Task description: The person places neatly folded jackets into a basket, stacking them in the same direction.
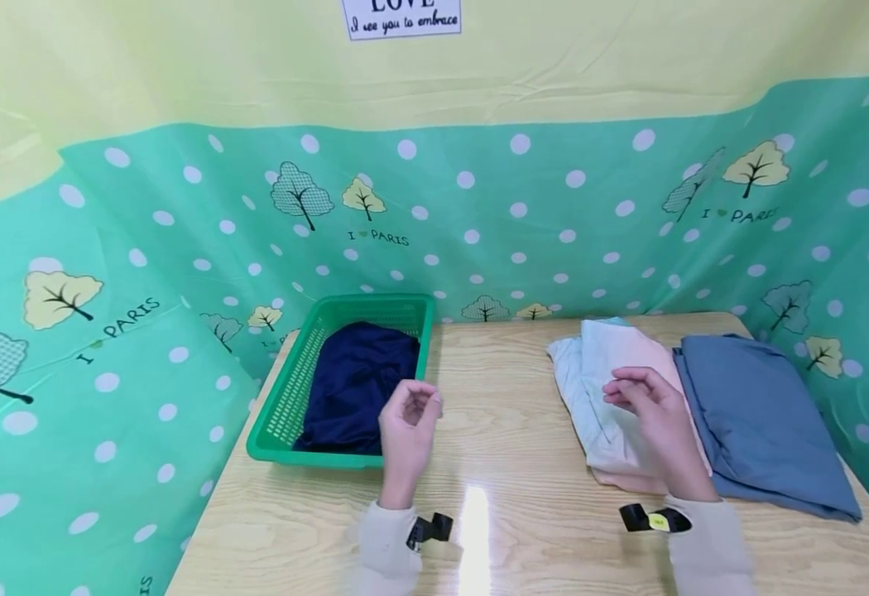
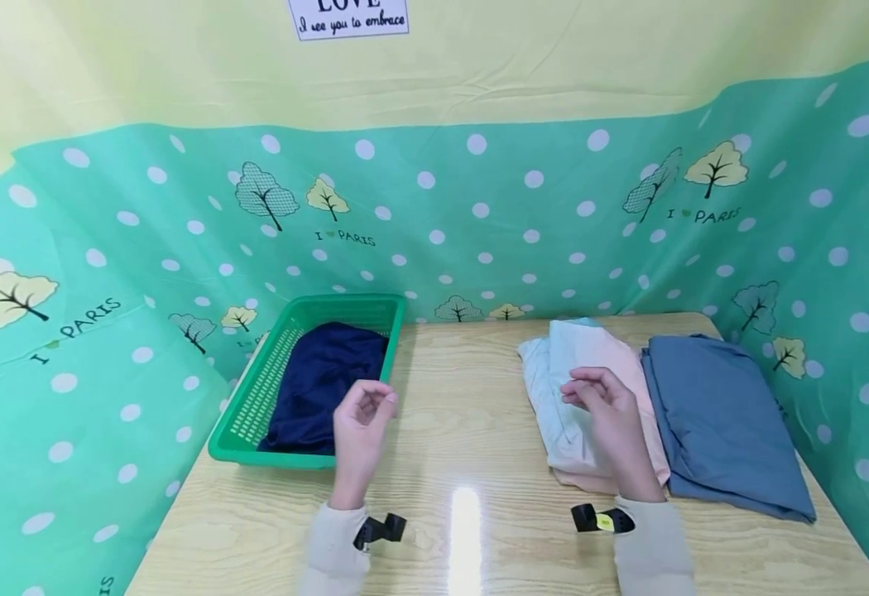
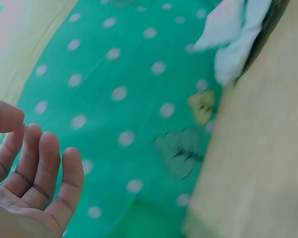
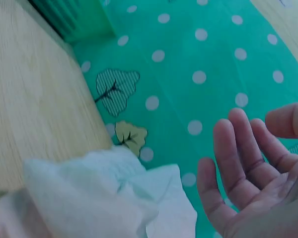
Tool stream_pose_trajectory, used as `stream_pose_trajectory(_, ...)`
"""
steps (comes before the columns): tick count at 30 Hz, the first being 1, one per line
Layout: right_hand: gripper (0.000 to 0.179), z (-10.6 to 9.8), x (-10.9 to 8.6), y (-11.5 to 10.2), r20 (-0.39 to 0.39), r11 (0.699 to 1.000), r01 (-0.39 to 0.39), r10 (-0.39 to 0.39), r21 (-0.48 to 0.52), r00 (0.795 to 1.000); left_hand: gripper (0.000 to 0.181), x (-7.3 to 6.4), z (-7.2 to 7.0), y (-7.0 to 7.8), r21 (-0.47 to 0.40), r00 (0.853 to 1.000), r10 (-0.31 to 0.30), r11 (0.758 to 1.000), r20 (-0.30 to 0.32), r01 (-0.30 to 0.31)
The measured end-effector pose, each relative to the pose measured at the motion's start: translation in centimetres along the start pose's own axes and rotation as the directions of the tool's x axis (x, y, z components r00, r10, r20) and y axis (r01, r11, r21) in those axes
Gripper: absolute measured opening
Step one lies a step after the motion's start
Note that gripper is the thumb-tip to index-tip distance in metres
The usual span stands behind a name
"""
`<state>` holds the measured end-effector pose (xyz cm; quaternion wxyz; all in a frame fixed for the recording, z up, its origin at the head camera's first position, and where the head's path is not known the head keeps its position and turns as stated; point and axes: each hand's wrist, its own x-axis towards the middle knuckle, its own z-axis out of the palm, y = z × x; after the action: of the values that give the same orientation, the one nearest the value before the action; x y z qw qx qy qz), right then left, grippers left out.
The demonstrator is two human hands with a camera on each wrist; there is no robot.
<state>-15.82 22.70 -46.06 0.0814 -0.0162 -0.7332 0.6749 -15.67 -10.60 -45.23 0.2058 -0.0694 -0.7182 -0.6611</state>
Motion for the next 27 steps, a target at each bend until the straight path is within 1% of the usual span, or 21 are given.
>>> stream_pose_trajectory(3,0.021,-1.0,-0.2,0.6,-0.099,0.997,-0.061,0.056,-0.046,0.994,0.004,-1.0,1.9,-0.7,-0.011,0.996,-0.053,0.998,0.067,0.054)
stream_pose_trajectory(4,0.021,-1.3,-0.2,0.8,-0.13,0.995,-0.082,0.073,-0.061,0.989,0.004,-1.3,2.5,-1.0,-0.017,0.992,-0.081,0.996,0.092,0.083)
stream_pose_trajectory(6,0.021,-1.8,-0.3,1.1,-0.19,0.988,-0.128,0.11,-0.088,0.976,0.003,-1.8,3.8,-1.6,-0.011,0.979,-0.146,0.989,0.14,0.149)
stream_pose_trajectory(8,0.023,-2.3,-0.2,1.5,-0.248,0.978,-0.177,0.145,-0.112,0.958,0.004,-2.3,5.2,-2.2,0.004,0.96,-0.213,0.976,0.179,0.216)
stream_pose_trajectory(11,0.029,-2.9,-0.2,2.1,-0.318,0.95,-0.27,0.211,-0.155,0.924,0.005,-2.9,7.2,-3.0,0.038,0.929,-0.287,0.957,0.232,0.286)
stream_pose_trajectory(14,0.04,-3.5,-0.2,2.5,-0.334,0.909,-0.361,0.281,-0.208,0.9,0.007,-3.4,9.3,-3.6,0.052,0.9,-0.34,0.939,0.273,0.339)
stream_pose_trajectory(16,0.048,-4.0,-0.2,2.7,-0.311,0.881,-0.408,0.329,-0.239,0.892,0.009,-3.7,10.7,-3.9,0.072,0.881,-0.367,0.929,0.298,0.363)
stream_pose_trajectory(17,0.052,-4.2,-0.2,2.9,-0.291,0.865,-0.427,0.35,-0.264,0.89,0.009,-3.8,11.4,-4.0,0.09,0.873,-0.379,0.925,0.307,0.37)
stream_pose_trajectory(19,0.06,-4.7,0.0,3.1,-0.246,0.839,-0.448,0.384,-0.311,0.89,0.011,-4.0,12.8,-4.0,0.149,0.858,-0.387,0.922,0.337,0.357)
stream_pose_trajectory(20,0.064,-4.8,0.0,3.2,-0.226,0.824,-0.458,0.402,-0.333,0.887,0.012,-4.1,13.5,-4.0,0.182,0.855,-0.381,0.924,0.352,0.337)
stream_pose_trajectory(23,0.071,-5.2,0.3,3.7,-0.176,0.789,-0.45,0.416,-0.419,0.892,0.014,-4.2,15.4,-4.1,0.269,0.848,-0.359,0.925,0.389,0.269)
stream_pose_trajectory(25,0.075,-5.3,0.4,4.0,-0.15,0.776,-0.428,0.408,-0.463,0.901,0.015,-4.2,16.5,-4.1,0.316,0.846,-0.352,0.92,0.401,0.233)
stream_pose_trajectory(27,0.078,-5.5,0.4,4.3,-0.118,0.772,-0.405,0.402,-0.489,0.908,0.016,-4.0,17.3,-4.0,0.365,0.843,-0.358,0.907,0.401,0.212)
